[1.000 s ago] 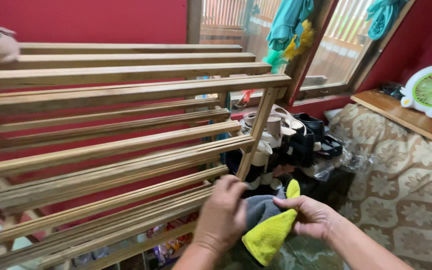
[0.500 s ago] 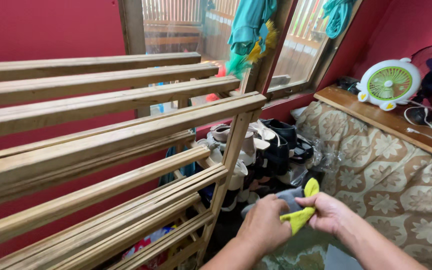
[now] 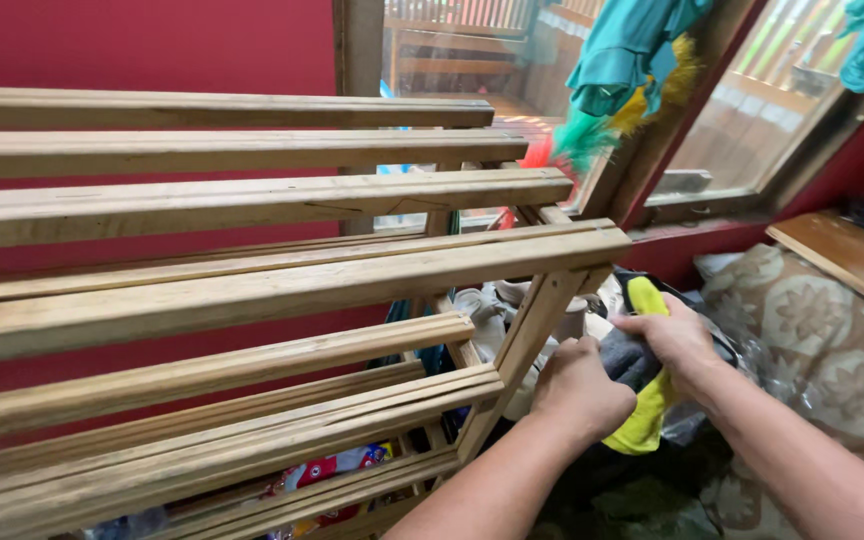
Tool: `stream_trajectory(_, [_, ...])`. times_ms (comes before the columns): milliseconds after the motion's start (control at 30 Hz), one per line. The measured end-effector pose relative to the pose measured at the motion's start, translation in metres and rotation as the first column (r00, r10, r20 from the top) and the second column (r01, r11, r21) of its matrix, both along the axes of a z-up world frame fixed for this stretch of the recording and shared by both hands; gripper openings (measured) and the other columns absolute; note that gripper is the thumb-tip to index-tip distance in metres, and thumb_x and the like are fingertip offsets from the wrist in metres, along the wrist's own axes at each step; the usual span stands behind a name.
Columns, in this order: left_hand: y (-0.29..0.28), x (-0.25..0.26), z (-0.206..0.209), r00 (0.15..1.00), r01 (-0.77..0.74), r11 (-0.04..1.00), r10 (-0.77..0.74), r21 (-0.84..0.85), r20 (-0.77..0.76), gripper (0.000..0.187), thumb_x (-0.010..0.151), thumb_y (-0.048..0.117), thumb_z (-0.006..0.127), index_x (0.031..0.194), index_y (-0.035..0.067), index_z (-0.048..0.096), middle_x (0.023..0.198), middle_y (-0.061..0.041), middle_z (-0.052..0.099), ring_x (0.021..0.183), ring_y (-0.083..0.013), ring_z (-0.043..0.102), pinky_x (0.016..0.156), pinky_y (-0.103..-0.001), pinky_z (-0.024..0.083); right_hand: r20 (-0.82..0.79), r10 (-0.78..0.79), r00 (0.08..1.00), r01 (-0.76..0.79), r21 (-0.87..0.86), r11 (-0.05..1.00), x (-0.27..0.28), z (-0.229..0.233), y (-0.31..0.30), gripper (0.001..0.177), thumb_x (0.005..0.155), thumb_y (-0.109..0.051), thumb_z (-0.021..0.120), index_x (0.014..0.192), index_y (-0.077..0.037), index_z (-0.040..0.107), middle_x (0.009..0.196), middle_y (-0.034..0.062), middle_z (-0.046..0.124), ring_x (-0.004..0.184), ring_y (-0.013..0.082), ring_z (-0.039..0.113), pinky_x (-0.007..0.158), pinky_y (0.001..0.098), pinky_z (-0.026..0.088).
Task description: The person wipes several beige high-heeled shoes with a yellow cloth on a wooden shoe rack. They pick up each shoe, wipe the exterior and sole, and place them back on the rack.
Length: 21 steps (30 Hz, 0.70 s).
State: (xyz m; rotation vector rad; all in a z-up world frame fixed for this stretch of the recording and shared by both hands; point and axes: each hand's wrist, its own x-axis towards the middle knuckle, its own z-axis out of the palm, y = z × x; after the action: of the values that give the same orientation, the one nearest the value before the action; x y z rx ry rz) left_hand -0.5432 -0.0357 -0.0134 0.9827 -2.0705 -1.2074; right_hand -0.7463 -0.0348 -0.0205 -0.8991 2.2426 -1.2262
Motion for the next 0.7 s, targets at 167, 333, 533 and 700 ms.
stream_trajectory(167, [-0.026, -0.052, 0.003, 0.976, -0.211, 0.972, 0.215, 0.103, -0.033, 0.064, 0.066, 0.012, 0.073, 0.127, 0.001, 0.057, 0.131, -0.022, 0.057, 0.124, -0.0381, 0.056, 0.102, -0.046, 0.046, -0.591, 0.268, 0.761, -0.089, 0.313, 0.945, -0.021, -0.004, -0.065, 0.081, 0.070, -0.056, 0.083, 0.139, -0.022, 0.056, 0.120, 0.0199, 0.071, 0.112, 0.0394, 0.065, 0.096, 0.0473, 0.050])
stream_trajectory(333, [-0.053, -0.080, -0.019, 0.966, -0.256, 0.951, 0.260, 0.175, 0.004, 0.052, 0.079, 0.019, 0.066, 0.129, 0.003, 0.065, 0.135, -0.028, 0.062, 0.129, -0.0410, 0.059, 0.109, -0.046, 0.046, -0.859, 0.446, 0.251, -0.496, 0.282, 0.821, -0.071, -0.057, -0.128, 0.052, 0.080, -0.048, 0.074, 0.119, -0.015, 0.073, 0.125, 0.0187, 0.071, 0.116, 0.0419, 0.063, 0.094, 0.0499, 0.048])
stream_trajectory(533, [-0.074, -0.094, -0.046, 0.900, -0.400, 0.911, 0.410, 0.099, -0.150, 0.057, 0.083, 0.017, 0.066, 0.138, 0.003, 0.057, 0.140, -0.029, 0.055, 0.133, -0.0445, 0.051, 0.111, -0.050, 0.040, -0.643, 0.609, 0.463, -0.623, 0.253, 0.740, -0.099, -0.107, -0.171, 0.046, 0.076, -0.044, 0.073, 0.103, -0.008, 0.077, 0.109, 0.0153, 0.078, 0.104, 0.0327, 0.071, 0.089, 0.0424, 0.054])
stream_trajectory(700, [-0.066, -0.085, -0.035, 0.931, -0.344, 0.936, 0.350, 0.070, -0.102, 0.055, 0.084, 0.020, 0.065, 0.136, 0.002, 0.059, 0.139, -0.027, 0.056, 0.132, -0.0434, 0.052, 0.110, -0.050, 0.041, -0.692, 0.545, 0.473, -0.532, 0.269, 0.803, -0.083, -0.084, -0.150, 0.039, 0.085, -0.040, 0.064, 0.108, -0.011, 0.078, 0.111, 0.0140, 0.078, 0.107, 0.0323, 0.071, 0.088, 0.0427, 0.054])
